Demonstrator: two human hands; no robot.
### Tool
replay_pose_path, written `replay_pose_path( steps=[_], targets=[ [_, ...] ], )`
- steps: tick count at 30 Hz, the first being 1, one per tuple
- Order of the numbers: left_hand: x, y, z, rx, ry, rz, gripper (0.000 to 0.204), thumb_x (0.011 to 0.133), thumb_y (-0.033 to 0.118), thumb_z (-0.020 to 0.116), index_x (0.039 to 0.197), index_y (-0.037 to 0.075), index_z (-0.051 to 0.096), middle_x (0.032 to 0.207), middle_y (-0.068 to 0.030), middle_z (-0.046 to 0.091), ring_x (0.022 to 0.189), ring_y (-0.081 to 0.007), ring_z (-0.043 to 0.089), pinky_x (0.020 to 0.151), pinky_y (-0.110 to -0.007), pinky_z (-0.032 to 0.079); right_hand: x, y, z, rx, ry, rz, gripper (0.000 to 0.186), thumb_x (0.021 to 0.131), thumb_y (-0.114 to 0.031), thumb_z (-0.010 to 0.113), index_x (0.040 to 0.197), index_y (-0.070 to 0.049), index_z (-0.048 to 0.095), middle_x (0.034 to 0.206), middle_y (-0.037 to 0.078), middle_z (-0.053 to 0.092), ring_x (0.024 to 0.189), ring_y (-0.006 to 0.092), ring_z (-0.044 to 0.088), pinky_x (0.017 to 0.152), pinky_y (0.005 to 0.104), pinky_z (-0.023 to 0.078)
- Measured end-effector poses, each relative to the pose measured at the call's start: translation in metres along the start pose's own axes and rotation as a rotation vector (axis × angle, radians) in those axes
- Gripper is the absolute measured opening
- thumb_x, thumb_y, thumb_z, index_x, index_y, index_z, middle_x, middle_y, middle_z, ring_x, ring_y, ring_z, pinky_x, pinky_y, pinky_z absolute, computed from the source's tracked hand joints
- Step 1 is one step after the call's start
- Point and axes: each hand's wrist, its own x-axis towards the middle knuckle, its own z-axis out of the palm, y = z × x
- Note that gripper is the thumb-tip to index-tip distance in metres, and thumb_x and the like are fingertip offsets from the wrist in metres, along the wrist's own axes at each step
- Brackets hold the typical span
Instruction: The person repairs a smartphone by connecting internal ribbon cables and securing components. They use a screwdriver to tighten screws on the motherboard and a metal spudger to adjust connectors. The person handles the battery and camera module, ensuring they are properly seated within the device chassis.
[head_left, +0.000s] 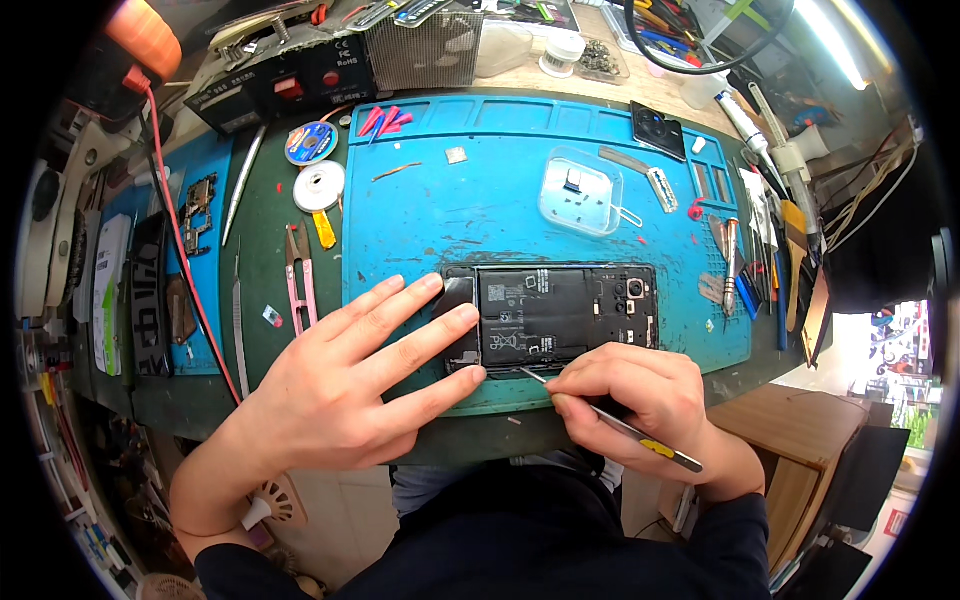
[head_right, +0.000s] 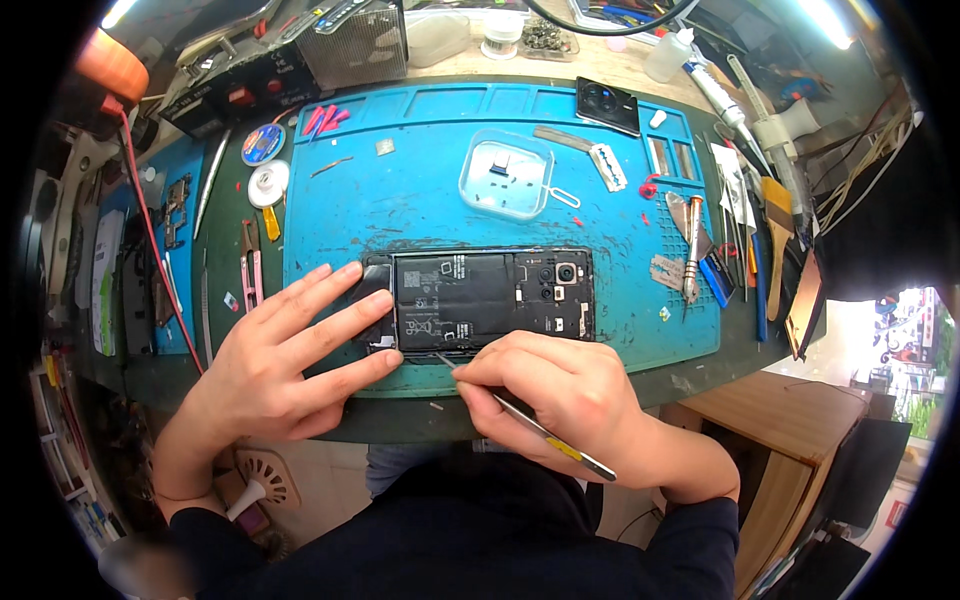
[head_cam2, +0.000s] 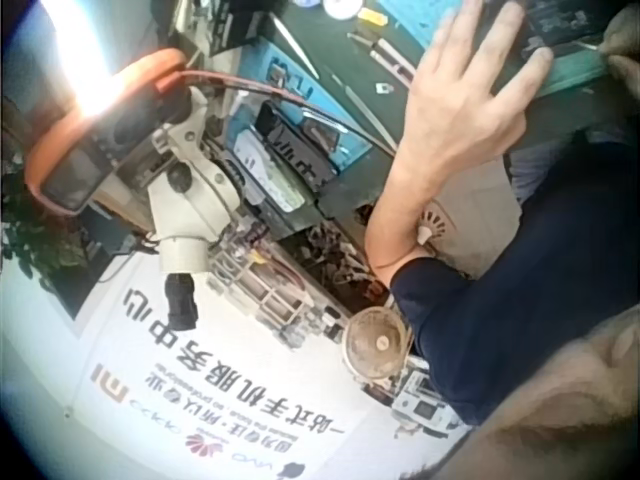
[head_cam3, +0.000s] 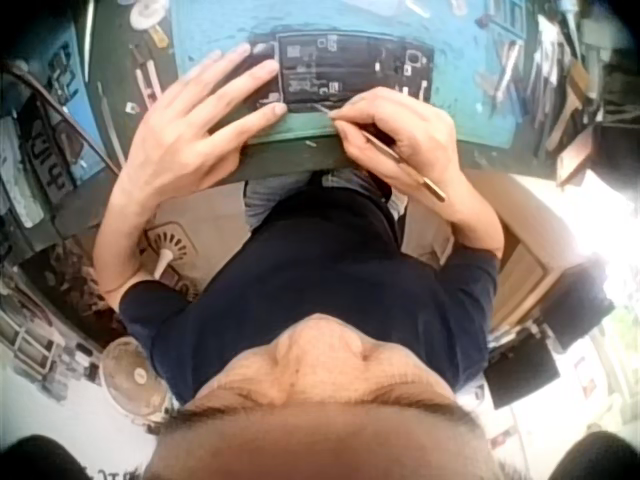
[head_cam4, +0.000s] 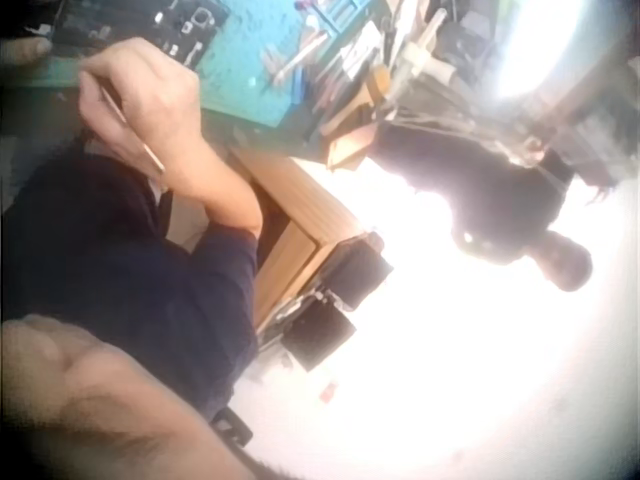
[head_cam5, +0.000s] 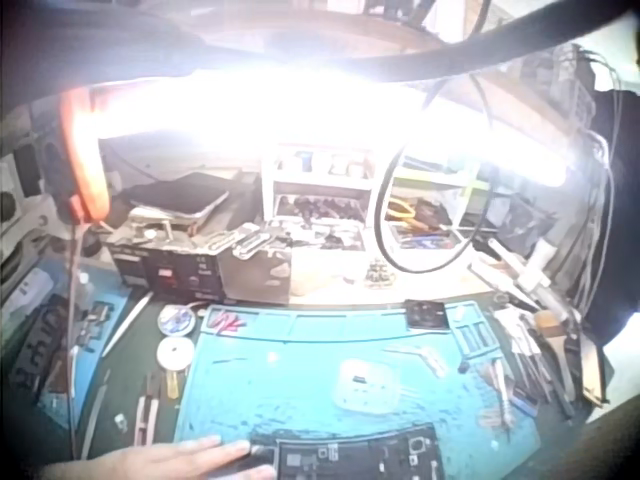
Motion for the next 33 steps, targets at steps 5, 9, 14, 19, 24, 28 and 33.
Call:
replay_pose_path(
  steps=[5,9,14,19,24,28,33],
  targets=[
    [0.004,0.002,0.004,0.035,0.06,-0.028,0.052,0.074,0.012,0.074,0.125,0.008,0.075,0.144,-0.0136,0.065,0.134,-0.0387,0.062,0.109,-0.052,0.055,-0.003,-0.002,0.0,-0.005,0.027,0.007,0.018,0.085,0.006,0.078,0.101,0.001,0.074,0.089,0.01,0.075,0.074,0.0224,0.075,0.062,0.0315,0.059],
    [0.01,0.01,0.005,0.061,0.101,-0.057,0.051,0.076,0.004,0.072,0.127,0.003,0.072,0.14,-0.0155,0.066,0.127,-0.0371,0.066,0.104,-0.048,0.058,-0.002,-0.011,-0.01,0.016,0.087,-0.026,0.019,0.084,0.008,0.077,0.102,0.002,0.074,0.089,0.011,0.075,0.073,0.0206,0.074,0.063,0.0302,0.058],
    [0.002,0.01,0.016,-0.192,0.375,-0.355,0.053,0.084,-0.009,0.067,0.136,-0.001,0.065,0.133,-0.0182,0.068,0.114,-0.0356,0.07,0.096,-0.043,0.059,-0.01,-0.01,-0.027,-0.06,0.225,0.003,0.017,0.086,0.01,0.07,0.1,0.003,0.075,0.088,0.013,0.075,0.077,0.0192,0.074,0.071,0.0293,0.058],
    [0.009,0.016,0.024,-0.185,0.429,-0.255,0.061,0.086,-0.015,0.064,0.145,-0.003,0.058,0.122,-0.0172,0.074,0.109,-0.033,0.072,0.091,-0.041,0.059,-0.019,-0.001,-0.027,-0.082,0.308,-0.02,0.014,0.086,0.009,0.075,0.098,0.003,0.074,0.085,0.011,0.074,0.07,0.0161,0.069,0.064,0.0271,0.054],
    [0.013,0.019,0.031,-0.143,0.474,-0.299,0.056,0.085,-0.013,0.068,0.141,-0.004,0.061,0.117,-0.0173,0.074,0.105,-0.033,0.071,0.088,-0.042,0.059,-0.022,-0.001,-0.029,-0.086,0.273,-0.026,0.014,0.088,0.009,0.074,0.101,0.004,0.074,0.09,0.012,0.075,0.074,0.016,0.071,0.068,0.0274,0.056],
    [0.017,0.014,0.03,-0.022,0.407,-0.182,0.052,0.084,-0.011,0.07,0.136,-0.004,0.063,0.113,-0.017,0.073,0.105,-0.0327,0.071,0.089,-0.043,0.059,-0.015,0.004,-0.023,-0.131,0.313,-0.114,0.018,0.086,0.007,0.079,0.102,0.0,0.073,0.087,0.01,0.073,0.071,0.0207,0.072,0.062,0.0312,0.056],
    [0.02,0.019,0.025,-0.078,0.36,-0.202,0.064,0.082,-0.014,0.068,0.144,-0.005,0.056,0.129,-0.0144,0.075,0.114,-0.0348,0.068,0.095,-0.043,0.057,-0.004,0.005,-0.02,-0.14,0.279,-0.126,0.018,0.085,0.004,0.08,0.1,-0.002,0.073,0.085,0.01,0.071,0.07,0.0233,0.072,0.062,0.0325,0.056]
  ],
)
